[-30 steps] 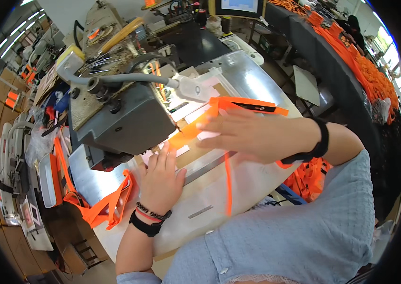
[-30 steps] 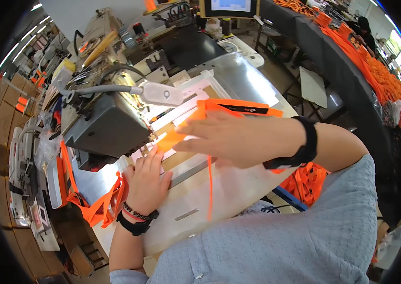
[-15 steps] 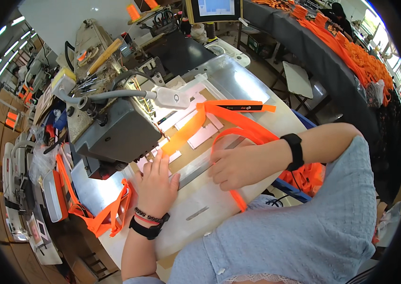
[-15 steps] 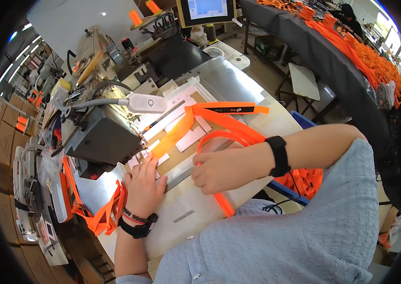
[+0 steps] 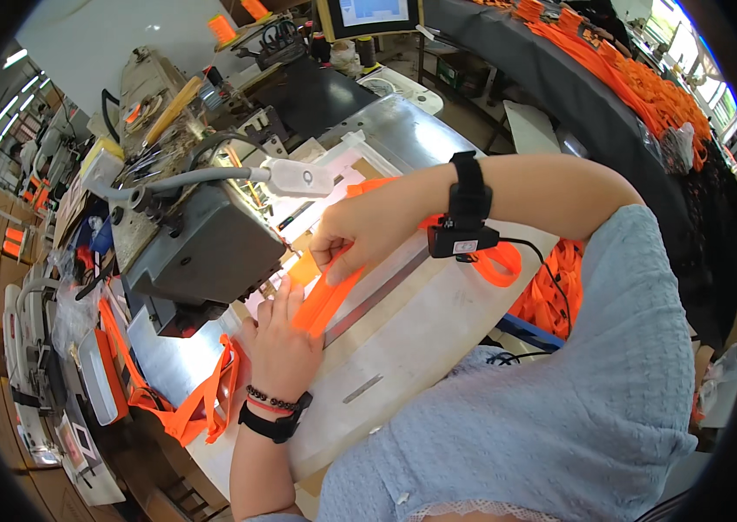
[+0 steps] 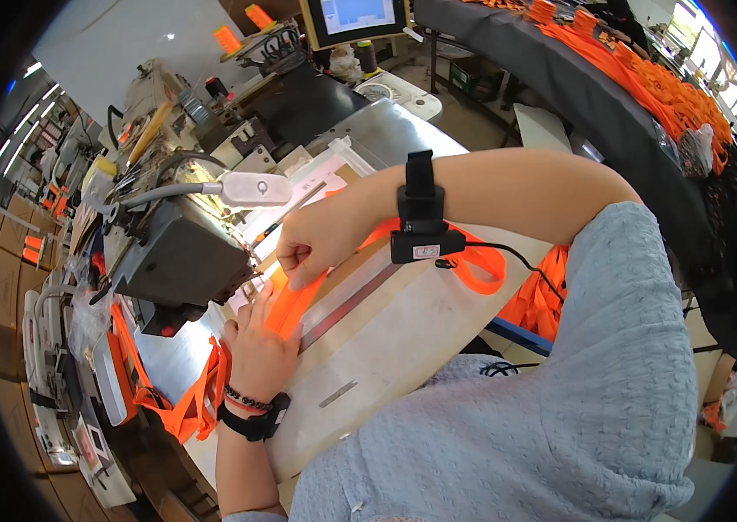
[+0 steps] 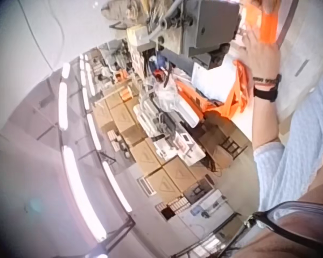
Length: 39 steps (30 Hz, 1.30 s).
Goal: The recorder is sewing orange straps onto pieces of fabric using an industrial sewing machine.
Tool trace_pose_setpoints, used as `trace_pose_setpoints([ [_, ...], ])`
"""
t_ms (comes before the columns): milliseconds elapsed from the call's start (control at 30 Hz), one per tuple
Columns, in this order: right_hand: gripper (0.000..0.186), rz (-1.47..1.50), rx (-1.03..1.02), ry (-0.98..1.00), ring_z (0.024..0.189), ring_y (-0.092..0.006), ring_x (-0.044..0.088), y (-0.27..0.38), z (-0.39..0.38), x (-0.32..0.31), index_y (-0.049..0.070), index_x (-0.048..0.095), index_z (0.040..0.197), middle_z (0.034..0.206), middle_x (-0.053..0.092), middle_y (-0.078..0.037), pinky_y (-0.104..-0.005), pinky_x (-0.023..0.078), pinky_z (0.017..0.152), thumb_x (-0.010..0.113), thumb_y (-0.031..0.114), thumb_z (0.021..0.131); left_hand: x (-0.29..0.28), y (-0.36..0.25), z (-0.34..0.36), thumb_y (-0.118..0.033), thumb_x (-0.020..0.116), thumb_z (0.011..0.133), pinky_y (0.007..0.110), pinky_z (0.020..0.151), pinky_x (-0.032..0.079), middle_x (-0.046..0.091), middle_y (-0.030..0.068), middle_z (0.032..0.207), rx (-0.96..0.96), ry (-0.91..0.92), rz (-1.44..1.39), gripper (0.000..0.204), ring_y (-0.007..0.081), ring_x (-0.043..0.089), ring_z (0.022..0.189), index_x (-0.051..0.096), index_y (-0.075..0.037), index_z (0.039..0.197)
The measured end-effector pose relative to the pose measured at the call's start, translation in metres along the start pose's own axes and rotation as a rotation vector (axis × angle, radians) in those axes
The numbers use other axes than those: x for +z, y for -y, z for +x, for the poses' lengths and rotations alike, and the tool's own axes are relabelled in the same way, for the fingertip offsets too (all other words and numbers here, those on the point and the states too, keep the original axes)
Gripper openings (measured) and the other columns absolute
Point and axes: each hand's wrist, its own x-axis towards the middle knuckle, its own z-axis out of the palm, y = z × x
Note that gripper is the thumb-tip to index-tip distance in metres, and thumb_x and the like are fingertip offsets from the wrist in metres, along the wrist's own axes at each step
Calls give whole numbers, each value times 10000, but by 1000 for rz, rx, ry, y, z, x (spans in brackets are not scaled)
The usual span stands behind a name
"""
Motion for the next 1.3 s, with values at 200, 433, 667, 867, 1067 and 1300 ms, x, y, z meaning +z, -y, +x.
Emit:
trace_pose_setpoints([
  [200, 298, 52, 103, -242, 763, -154, 617, -23, 15, 17, 22, 666, 977, 909, 685, -81, -324, 494, 697, 707, 316, 950, -4, -5, 4, -353, 696, 885, 468, 845, 380, 611, 97, 1284, -48, 146, 51, 415, 292, 559, 1039, 659, -49, 1166],
  [433, 300, -186, 95, -521, 827, -224, 678, -18, 28, 14, 39, 692, 890, 852, 695, -104, -359, 530, 738, 792, 319, 855, 0, -5, -1, -381, 683, 900, 454, 916, 394, 596, 91, 1345, -62, -44, -17, 486, 259, 554, 1136, 592, -91, 1279],
  [667, 459, -235, 166, -385, 838, -288, 671, -47, 42, 12, -35, 671, 938, 895, 681, -197, -390, 526, 749, 787, 399, 845, -8, -4, 2, -401, 684, 906, 487, 948, 387, 500, 131, 1467, -95, 3, -14, 515, 295, 525, 1191, 586, -115, 1323],
  [867, 448, -215, 175, -399, 744, -285, 654, -38, 50, 16, -44, 660, 882, 811, 666, -186, -404, 512, 677, 796, 381, 834, -8, -2, 1, -393, 689, 904, 517, 963, 379, 485, 143, 1476, -91, 25, -41, 513, 308, 523, 1195, 582, -119, 1325],
  [1067, 370, -81, 207, -414, 730, -202, 627, -54, 52, 11, 19, 627, 807, 778, 654, -115, -360, 495, 659, 812, 338, 844, -8, -5, 1, -403, 690, 899, 520, 965, 374, 509, 139, 1453, -88, 9, -3, 539, 297, 532, 1170, 568, -108, 1334],
  [1300, 435, -22, 229, -342, 648, -148, 529, -48, 51, 7, 26, 527, 686, 684, 556, -73, -344, 438, 602, 825, 295, 855, -8, -6, 0, -403, 696, 893, 520, 964, 368, 519, 141, 1445, -97, 4, 21, 541, 288, 533, 1143, 568, -106, 1327],
])
